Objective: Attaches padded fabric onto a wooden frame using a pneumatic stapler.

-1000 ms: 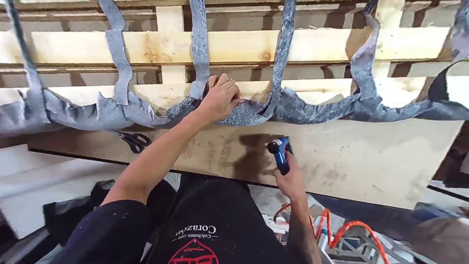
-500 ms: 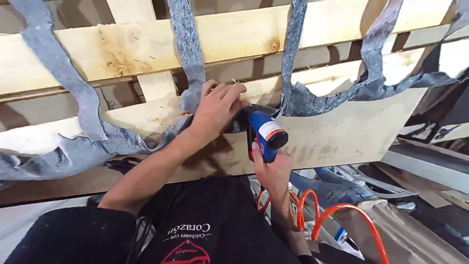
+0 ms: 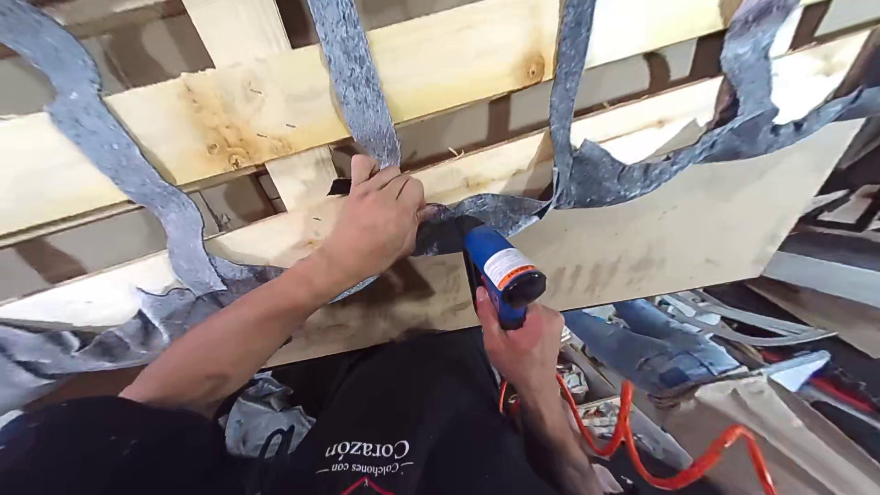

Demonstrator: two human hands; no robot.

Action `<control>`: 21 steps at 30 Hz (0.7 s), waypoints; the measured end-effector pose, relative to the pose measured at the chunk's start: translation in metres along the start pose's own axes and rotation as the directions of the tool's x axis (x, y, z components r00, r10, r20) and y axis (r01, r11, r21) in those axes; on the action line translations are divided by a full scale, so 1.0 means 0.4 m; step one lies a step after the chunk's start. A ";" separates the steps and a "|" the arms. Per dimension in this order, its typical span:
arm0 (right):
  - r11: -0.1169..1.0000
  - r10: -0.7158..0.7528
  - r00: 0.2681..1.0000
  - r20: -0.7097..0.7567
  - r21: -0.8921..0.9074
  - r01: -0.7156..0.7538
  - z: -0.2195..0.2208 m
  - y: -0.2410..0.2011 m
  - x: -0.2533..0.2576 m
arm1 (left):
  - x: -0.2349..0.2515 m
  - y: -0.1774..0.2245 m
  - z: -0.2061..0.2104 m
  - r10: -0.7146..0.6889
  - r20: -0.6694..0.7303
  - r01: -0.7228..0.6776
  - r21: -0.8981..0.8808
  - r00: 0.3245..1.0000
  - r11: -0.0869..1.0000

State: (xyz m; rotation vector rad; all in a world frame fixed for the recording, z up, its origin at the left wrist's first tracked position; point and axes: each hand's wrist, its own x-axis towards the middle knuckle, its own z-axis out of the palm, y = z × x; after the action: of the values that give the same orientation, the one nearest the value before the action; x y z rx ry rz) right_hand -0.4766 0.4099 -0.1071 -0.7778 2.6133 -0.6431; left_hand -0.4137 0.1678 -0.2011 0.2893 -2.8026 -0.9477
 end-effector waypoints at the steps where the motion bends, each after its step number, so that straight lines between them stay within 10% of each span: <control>1: 1.000 0.003 1.000 -0.001 0.004 -0.003 0.008 -0.003 0.003 | 0.004 0.000 0.002 -0.013 -0.010 0.013 0.018 1.000 1.000; 15: 0.996 -0.066 0.973 0.221 0.080 0.049 0.063 -0.061 -0.014 | 0.026 -0.032 -0.032 -0.119 -0.092 0.106 -0.139 0.989 0.985; 21: 0.985 0.041 0.993 0.115 0.160 -0.059 -0.025 0.008 -0.074 | 0.192 0.136 0.021 0.129 0.267 -0.128 -0.021 0.955 0.992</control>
State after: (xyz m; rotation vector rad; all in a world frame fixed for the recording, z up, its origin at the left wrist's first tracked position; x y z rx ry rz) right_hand -0.4589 0.4328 -0.0946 -0.6756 2.4355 -0.7654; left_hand -0.4967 0.1968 -0.1668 -0.0263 -3.0160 -1.0306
